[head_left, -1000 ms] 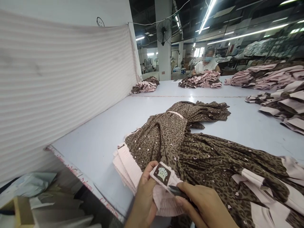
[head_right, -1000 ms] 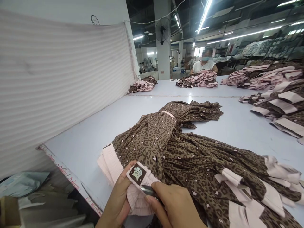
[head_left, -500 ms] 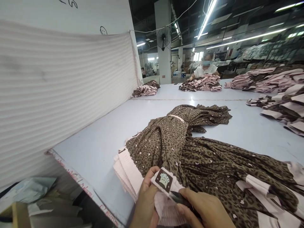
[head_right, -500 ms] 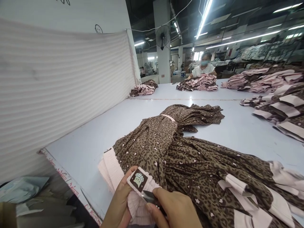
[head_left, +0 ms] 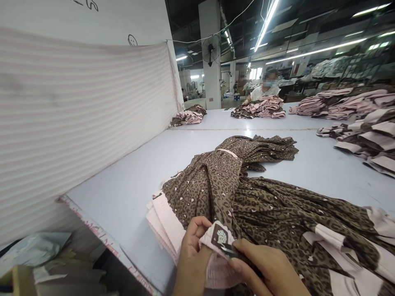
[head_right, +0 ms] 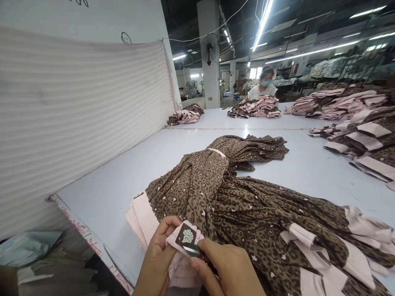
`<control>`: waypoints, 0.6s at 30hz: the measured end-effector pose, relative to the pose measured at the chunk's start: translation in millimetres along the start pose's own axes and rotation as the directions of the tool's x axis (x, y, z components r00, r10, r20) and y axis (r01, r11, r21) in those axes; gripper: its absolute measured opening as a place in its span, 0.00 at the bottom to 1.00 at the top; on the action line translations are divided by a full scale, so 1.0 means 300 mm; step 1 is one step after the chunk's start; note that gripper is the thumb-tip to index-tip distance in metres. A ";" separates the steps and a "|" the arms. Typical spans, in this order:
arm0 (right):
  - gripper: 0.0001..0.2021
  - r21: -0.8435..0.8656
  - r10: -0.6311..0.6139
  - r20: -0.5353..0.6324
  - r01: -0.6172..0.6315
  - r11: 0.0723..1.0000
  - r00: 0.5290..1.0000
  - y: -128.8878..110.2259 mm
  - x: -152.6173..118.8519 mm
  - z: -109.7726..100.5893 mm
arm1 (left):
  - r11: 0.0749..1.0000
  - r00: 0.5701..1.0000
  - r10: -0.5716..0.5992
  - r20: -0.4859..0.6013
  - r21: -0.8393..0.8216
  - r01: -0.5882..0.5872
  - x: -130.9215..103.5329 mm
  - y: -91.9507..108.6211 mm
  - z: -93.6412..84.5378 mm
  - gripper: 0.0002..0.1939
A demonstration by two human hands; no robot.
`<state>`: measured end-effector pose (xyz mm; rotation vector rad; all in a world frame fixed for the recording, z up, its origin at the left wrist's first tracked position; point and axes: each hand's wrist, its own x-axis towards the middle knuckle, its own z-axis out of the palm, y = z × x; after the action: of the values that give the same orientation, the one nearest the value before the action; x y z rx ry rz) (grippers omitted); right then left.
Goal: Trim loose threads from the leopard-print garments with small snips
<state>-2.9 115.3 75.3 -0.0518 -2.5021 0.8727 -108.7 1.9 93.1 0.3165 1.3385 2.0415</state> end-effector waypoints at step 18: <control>0.11 -0.058 0.021 0.152 -0.013 0.998 0.988 -0.026 0.020 -0.054 | 0.960 0.988 0.124 0.094 0.240 -0.143 -0.005 -0.006 -0.022 0.08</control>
<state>0.1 119.5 93.4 -0.0260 -2.6727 0.8412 -110.3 -3.4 88.6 0.6069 1.5611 1.9485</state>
